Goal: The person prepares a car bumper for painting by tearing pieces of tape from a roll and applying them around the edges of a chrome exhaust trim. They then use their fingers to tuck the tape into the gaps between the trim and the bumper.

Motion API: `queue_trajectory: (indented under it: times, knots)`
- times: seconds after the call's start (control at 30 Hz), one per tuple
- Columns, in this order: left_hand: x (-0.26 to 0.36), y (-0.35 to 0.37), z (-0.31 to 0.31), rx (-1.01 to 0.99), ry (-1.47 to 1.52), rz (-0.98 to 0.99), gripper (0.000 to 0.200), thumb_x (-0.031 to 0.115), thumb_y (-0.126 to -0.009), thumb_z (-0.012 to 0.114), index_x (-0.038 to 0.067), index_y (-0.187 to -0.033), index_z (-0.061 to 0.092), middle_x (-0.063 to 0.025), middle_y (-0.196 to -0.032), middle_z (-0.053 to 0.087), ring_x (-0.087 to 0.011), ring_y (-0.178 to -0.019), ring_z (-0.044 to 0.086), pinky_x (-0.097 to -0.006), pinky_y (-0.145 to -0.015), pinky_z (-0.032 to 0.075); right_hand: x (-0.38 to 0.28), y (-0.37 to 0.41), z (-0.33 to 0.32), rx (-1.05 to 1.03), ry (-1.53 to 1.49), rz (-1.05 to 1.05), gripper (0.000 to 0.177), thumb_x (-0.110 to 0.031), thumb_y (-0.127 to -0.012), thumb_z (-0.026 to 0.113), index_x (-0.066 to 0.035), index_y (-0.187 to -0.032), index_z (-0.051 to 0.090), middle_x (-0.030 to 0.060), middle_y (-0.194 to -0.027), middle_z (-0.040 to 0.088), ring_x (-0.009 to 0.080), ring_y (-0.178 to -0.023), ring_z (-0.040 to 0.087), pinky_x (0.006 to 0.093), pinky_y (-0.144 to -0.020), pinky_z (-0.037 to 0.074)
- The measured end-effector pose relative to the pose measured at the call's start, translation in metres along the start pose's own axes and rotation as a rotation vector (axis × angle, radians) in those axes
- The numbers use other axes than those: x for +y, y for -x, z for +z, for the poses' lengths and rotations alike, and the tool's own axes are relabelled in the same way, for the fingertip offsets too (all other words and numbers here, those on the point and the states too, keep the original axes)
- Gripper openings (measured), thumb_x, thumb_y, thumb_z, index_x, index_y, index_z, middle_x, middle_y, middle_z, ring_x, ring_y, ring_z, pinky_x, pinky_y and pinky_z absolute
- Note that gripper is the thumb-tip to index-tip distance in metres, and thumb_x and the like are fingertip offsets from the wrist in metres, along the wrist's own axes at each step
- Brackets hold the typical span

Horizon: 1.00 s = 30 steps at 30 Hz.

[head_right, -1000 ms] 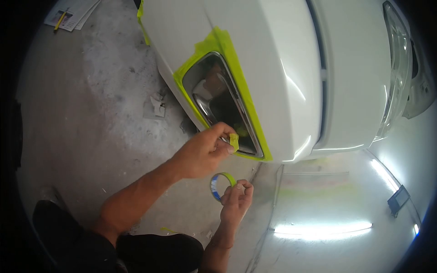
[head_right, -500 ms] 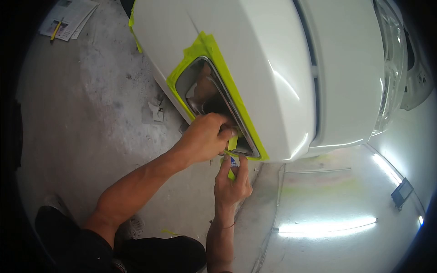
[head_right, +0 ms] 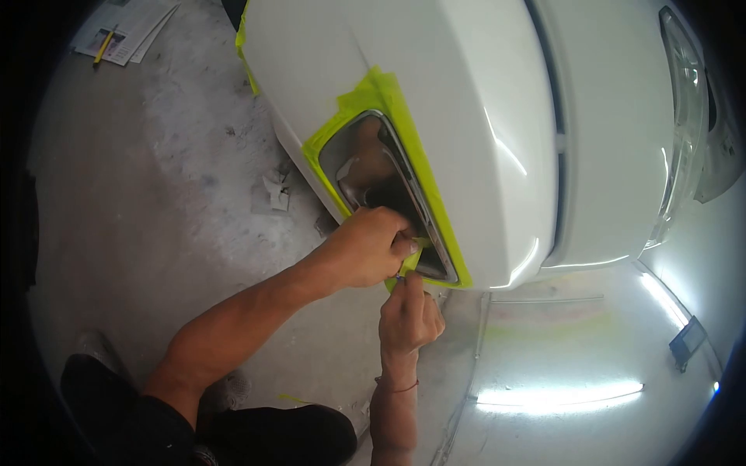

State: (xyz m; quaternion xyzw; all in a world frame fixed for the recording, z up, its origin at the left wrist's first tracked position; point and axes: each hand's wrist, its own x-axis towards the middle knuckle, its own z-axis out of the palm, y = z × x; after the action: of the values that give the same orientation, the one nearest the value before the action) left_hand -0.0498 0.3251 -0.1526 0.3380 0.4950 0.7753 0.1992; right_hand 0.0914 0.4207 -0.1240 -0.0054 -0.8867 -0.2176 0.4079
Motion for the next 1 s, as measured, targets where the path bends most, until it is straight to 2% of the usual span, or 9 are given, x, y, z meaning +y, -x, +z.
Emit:
queue_trajectory:
  times: [0.1, 0.17, 0.23, 0.37, 0.43, 0.5, 0.57, 0.73, 1.0]
  knots:
    - [0.003, 0.001, 0.003, 0.02, 0.007, 0.017, 0.02, 0.015, -0.089, 0.065, -0.005, -0.09, 0.07, -0.0227, -0.079, 0.069, -0.0376, -0.075, 0.069, -0.0422, -0.07, 0.054, -0.005, -0.008, -0.009, -0.111, 0.099, -0.03, 0.021, 0.005, -0.081, 0.072, -0.002, -0.101, 0.072, 0.0114, -0.067, 0.064, 0.0242, -0.053, 0.061, 0.0337, -0.049, 0.047]
    - [0.003, 0.0, 0.009, 0.016, 0.021, 0.01, 0.019, 0.014, -0.087, 0.066, -0.005, -0.09, 0.07, -0.0228, -0.078, 0.069, -0.0385, -0.075, 0.069, -0.0434, -0.071, 0.054, -0.009, -0.012, -0.007, -0.104, 0.062, 0.059, 0.014, 0.004, -0.089, 0.065, 0.0, -0.101, 0.07, 0.0107, -0.074, 0.069, 0.0179, -0.06, 0.064, 0.0279, -0.056, 0.049]
    - [-0.003, -0.002, 0.023, 0.3, -0.21, 0.295, 0.015, 0.011, -0.084, 0.068, -0.003, -0.086, 0.07, -0.0224, -0.075, 0.067, -0.0378, -0.073, 0.068, -0.0448, -0.069, 0.054, -0.011, -0.016, -0.005, -0.108, 0.057, 0.127, 0.014, 0.003, -0.089, 0.065, 0.0, -0.102, 0.07, 0.0109, -0.073, 0.069, 0.0163, -0.059, 0.063, 0.0276, -0.056, 0.048]
    - [-0.008, -0.009, 0.029, 0.257, -0.315, 0.271, 0.01, 0.009, -0.079, 0.069, -0.001, -0.08, 0.071, -0.021, -0.072, 0.066, -0.0374, -0.071, 0.068, -0.0447, -0.066, 0.055, -0.013, -0.027, 0.0, -0.076, -0.001, 0.291, 0.012, -0.003, -0.09, 0.065, -0.002, -0.098, 0.073, 0.0122, -0.07, 0.068, 0.0118, -0.055, 0.059, 0.0284, -0.056, 0.048]
    - [-0.007, -0.008, 0.035, 0.364, -0.362, 0.296, 0.006, 0.007, -0.076, 0.07, 0.001, -0.074, 0.07, -0.0199, -0.072, 0.066, -0.0367, -0.069, 0.068, -0.0433, -0.063, 0.056, -0.014, -0.031, 0.003, -0.078, 0.026, 0.315, 0.011, -0.005, -0.089, 0.066, -0.001, -0.096, 0.073, 0.0129, -0.068, 0.068, 0.0113, -0.055, 0.059, 0.0289, -0.056, 0.048]
    - [-0.008, -0.011, 0.039, 0.356, -0.382, 0.262, 0.004, 0.006, -0.073, 0.071, 0.002, -0.073, 0.07, -0.0196, -0.072, 0.066, -0.0369, -0.069, 0.067, -0.0434, -0.062, 0.056, -0.014, -0.034, 0.002, -0.078, 0.06, 0.337, 0.011, -0.006, -0.088, 0.067, 0.0, -0.094, 0.074, 0.0135, -0.067, 0.068, 0.0108, -0.055, 0.059, 0.0295, -0.056, 0.049]
    - [-0.008, -0.012, 0.044, 0.344, -0.407, 0.229, 0.004, 0.006, -0.071, 0.071, 0.002, -0.072, 0.07, -0.0193, -0.072, 0.066, -0.0371, -0.068, 0.067, -0.0435, -0.062, 0.056, -0.017, -0.035, 0.001, -0.121, 0.067, 0.387, 0.01, -0.004, -0.085, 0.067, -0.005, -0.092, 0.074, 0.013, -0.073, 0.069, 0.0273, -0.06, 0.067, 0.036, -0.055, 0.05]
    - [-0.011, -0.008, 0.046, 0.487, -0.506, 0.387, 0.006, 0.007, -0.064, 0.07, 0.005, -0.069, 0.07, -0.0147, -0.068, 0.065, -0.0329, -0.063, 0.068, -0.0416, -0.056, 0.056, -0.019, -0.036, 0.003, -0.046, -0.01, 0.384, 0.008, -0.006, -0.084, 0.068, -0.007, -0.089, 0.074, 0.0134, -0.072, 0.068, 0.0273, -0.057, 0.065, 0.0363, -0.054, 0.049]
    - [-0.011, -0.009, 0.05, 0.48, -0.551, 0.399, 0.004, 0.012, -0.063, 0.072, 0.008, -0.064, 0.069, -0.0102, -0.069, 0.065, -0.0268, -0.065, 0.069, -0.0384, -0.051, 0.056, -0.018, -0.033, 0.009, -0.017, 0.049, 0.457, 0.005, -0.005, -0.082, 0.068, -0.007, -0.083, 0.073, 0.0136, -0.066, 0.066, 0.0258, -0.053, 0.063, 0.0356, -0.052, 0.047]
